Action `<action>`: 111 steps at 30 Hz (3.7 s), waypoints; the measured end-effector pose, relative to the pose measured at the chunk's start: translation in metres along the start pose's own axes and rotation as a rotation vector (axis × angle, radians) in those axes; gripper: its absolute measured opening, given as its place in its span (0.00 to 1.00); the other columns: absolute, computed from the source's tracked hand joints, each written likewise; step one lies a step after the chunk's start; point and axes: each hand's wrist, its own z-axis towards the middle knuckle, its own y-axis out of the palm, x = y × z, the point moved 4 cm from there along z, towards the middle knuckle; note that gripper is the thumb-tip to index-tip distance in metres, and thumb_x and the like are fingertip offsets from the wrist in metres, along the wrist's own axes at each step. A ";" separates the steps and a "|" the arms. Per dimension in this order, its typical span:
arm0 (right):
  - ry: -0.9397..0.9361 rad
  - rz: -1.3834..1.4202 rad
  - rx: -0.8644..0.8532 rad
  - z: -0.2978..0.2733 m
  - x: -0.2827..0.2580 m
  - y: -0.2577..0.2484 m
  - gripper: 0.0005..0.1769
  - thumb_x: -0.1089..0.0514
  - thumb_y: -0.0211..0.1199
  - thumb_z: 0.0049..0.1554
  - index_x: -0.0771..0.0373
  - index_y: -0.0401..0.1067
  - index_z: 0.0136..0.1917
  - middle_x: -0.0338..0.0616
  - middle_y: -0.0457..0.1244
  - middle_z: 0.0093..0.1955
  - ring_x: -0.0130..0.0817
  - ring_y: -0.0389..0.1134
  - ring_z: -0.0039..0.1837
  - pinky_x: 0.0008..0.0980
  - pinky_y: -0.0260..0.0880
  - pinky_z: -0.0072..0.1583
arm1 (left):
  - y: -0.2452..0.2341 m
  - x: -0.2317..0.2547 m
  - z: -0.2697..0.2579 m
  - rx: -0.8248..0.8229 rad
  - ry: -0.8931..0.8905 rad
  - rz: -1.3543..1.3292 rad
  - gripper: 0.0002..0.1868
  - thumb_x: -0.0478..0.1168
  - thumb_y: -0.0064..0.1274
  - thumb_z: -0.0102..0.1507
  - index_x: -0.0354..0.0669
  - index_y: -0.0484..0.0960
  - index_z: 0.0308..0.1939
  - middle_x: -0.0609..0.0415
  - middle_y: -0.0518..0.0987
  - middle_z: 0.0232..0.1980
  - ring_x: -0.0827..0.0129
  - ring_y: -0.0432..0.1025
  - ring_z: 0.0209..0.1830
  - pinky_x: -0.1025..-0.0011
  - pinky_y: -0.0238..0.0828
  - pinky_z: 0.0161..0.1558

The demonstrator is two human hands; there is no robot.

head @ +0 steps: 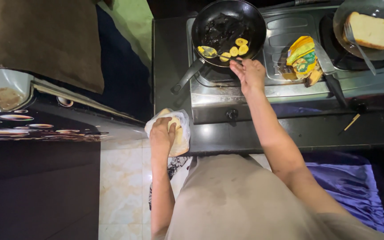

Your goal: The person pan-fries a slice of bread and banana slices in a frying pan on a gas stove, flipping the bread and banana pieces with a fork. They spoon hot oil or butter over the food, move the toasted bread onto a plate, and take another bread slice from a plastic bag to continue frying.

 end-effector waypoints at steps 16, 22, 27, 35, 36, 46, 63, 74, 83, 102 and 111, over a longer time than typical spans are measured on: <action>-0.072 0.200 -0.036 -0.007 -0.050 -0.024 0.11 0.71 0.55 0.59 0.68 0.61 0.35 0.65 0.68 0.54 0.55 0.76 0.53 0.49 0.81 0.59 | -0.009 0.016 0.010 -0.018 0.031 -0.081 0.12 0.36 0.57 0.62 0.35 0.84 0.48 0.40 0.81 0.50 0.44 0.74 0.52 0.56 0.70 0.55; -0.197 0.163 0.057 -0.071 -0.112 -0.108 0.10 0.68 0.58 0.62 0.66 0.63 0.38 0.61 0.66 0.51 0.55 0.76 0.55 0.48 0.81 0.59 | 0.000 0.064 0.027 -0.074 0.131 -0.136 0.11 0.36 0.57 0.63 0.35 0.83 0.48 0.41 0.82 0.51 0.45 0.74 0.52 0.56 0.71 0.54; -0.319 0.034 0.244 -0.144 -0.163 -0.193 0.08 0.67 0.55 0.62 0.67 0.64 0.40 0.64 0.69 0.56 0.53 0.76 0.54 0.46 0.81 0.57 | 0.023 0.109 0.035 -0.137 0.252 -0.157 0.12 0.36 0.57 0.63 0.34 0.83 0.49 0.41 0.81 0.52 0.45 0.74 0.54 0.55 0.70 0.55; -0.395 0.009 0.368 -0.163 -0.170 -0.248 0.06 0.67 0.53 0.64 0.67 0.63 0.43 0.64 0.68 0.55 0.51 0.76 0.52 0.43 0.82 0.55 | 0.066 0.154 0.034 -0.299 0.314 -0.144 0.13 0.37 0.56 0.64 0.36 0.82 0.51 0.43 0.80 0.53 0.45 0.74 0.55 0.55 0.70 0.54; -0.398 0.002 0.378 -0.157 -0.169 -0.248 0.05 0.67 0.53 0.64 0.67 0.64 0.44 0.63 0.68 0.55 0.50 0.76 0.52 0.43 0.82 0.55 | 0.068 0.156 0.034 -0.301 0.317 -0.140 0.13 0.37 0.56 0.64 0.37 0.82 0.51 0.43 0.80 0.53 0.45 0.74 0.55 0.55 0.70 0.54; -0.460 -0.030 0.324 -0.100 -0.140 -0.231 0.09 0.66 0.55 0.65 0.64 0.60 0.42 0.59 0.67 0.57 0.48 0.76 0.54 0.43 0.82 0.56 | 0.061 0.147 0.021 -0.229 0.244 -0.069 0.12 0.36 0.56 0.63 0.36 0.82 0.49 0.42 0.81 0.50 0.44 0.74 0.52 0.54 0.70 0.54; 0.453 -0.015 0.115 -0.098 -0.010 -0.220 0.19 0.48 0.63 0.65 0.67 0.68 0.53 0.58 0.69 0.52 0.48 0.75 0.52 0.41 0.80 0.55 | 0.023 0.008 -0.020 0.103 -0.104 0.226 0.10 0.33 0.58 0.60 0.34 0.84 0.45 0.38 0.80 0.47 0.42 0.74 0.47 0.51 0.70 0.48; -0.152 -1.014 -0.972 -0.178 0.070 0.026 0.08 0.61 0.67 0.61 0.67 0.76 0.53 0.47 0.72 0.48 0.37 0.73 0.49 0.31 0.73 0.52 | 0.028 -0.046 -0.074 0.272 -0.298 0.268 0.15 0.34 0.61 0.56 0.41 0.86 0.48 0.44 0.74 0.59 0.47 0.65 0.63 0.43 0.62 0.63; -0.826 -1.425 -1.507 -0.197 0.199 0.102 0.08 0.63 0.63 0.50 0.64 0.75 0.45 0.52 0.65 0.56 0.51 0.66 0.63 0.47 0.69 0.62 | 0.048 -0.068 -0.074 0.182 -0.393 0.251 0.29 0.37 0.66 0.54 0.46 0.81 0.60 0.41 0.51 0.80 0.35 0.46 0.79 0.24 0.46 0.66; -0.617 -1.315 -1.570 -0.169 0.171 0.147 0.08 0.58 0.59 0.62 0.66 0.70 0.50 0.54 0.67 0.49 0.54 0.69 0.53 0.49 0.72 0.53 | 0.040 -0.097 -0.065 0.206 -0.349 -0.055 0.46 0.33 0.69 0.49 0.41 0.68 0.72 0.34 0.53 0.78 0.35 0.53 0.75 0.50 0.57 0.72; -0.104 -1.226 -1.595 -0.153 0.100 0.185 0.11 0.54 0.61 0.62 0.64 0.72 0.53 0.47 0.71 0.49 0.37 0.73 0.49 0.35 0.72 0.52 | -0.024 -0.060 -0.042 0.209 -0.403 -0.321 0.18 0.39 0.64 0.60 0.35 0.82 0.51 0.42 0.83 0.46 0.54 0.79 0.48 0.63 0.74 0.51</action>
